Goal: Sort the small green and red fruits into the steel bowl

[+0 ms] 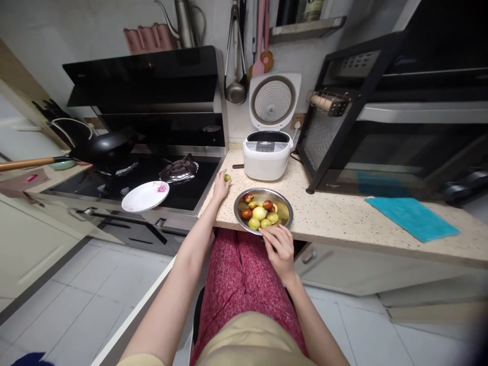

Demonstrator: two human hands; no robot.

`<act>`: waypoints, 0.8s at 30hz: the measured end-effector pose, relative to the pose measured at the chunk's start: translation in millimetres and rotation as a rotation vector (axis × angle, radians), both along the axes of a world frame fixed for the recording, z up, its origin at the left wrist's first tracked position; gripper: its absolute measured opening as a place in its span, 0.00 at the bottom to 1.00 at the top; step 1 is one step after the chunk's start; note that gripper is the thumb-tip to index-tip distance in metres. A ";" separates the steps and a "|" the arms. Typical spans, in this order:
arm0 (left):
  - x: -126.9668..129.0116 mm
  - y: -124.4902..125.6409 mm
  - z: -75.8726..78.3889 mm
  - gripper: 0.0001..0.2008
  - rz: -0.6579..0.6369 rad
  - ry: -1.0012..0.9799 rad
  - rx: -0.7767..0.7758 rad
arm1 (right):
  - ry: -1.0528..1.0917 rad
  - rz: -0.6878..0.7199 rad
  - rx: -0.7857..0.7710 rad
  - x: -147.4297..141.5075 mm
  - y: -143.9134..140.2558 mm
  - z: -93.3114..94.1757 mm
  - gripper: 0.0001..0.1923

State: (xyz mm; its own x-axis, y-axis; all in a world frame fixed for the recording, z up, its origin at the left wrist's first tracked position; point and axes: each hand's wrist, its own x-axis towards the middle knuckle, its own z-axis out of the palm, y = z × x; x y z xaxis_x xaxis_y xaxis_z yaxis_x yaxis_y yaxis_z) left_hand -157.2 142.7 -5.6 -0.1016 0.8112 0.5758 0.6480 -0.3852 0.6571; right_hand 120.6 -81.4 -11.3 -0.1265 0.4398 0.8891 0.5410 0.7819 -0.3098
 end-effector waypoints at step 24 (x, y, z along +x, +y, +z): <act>37.7 -64.5 31.6 0.12 -0.149 -0.150 0.227 | -0.004 -0.027 0.036 -3.3 -2.1 -1.3 0.19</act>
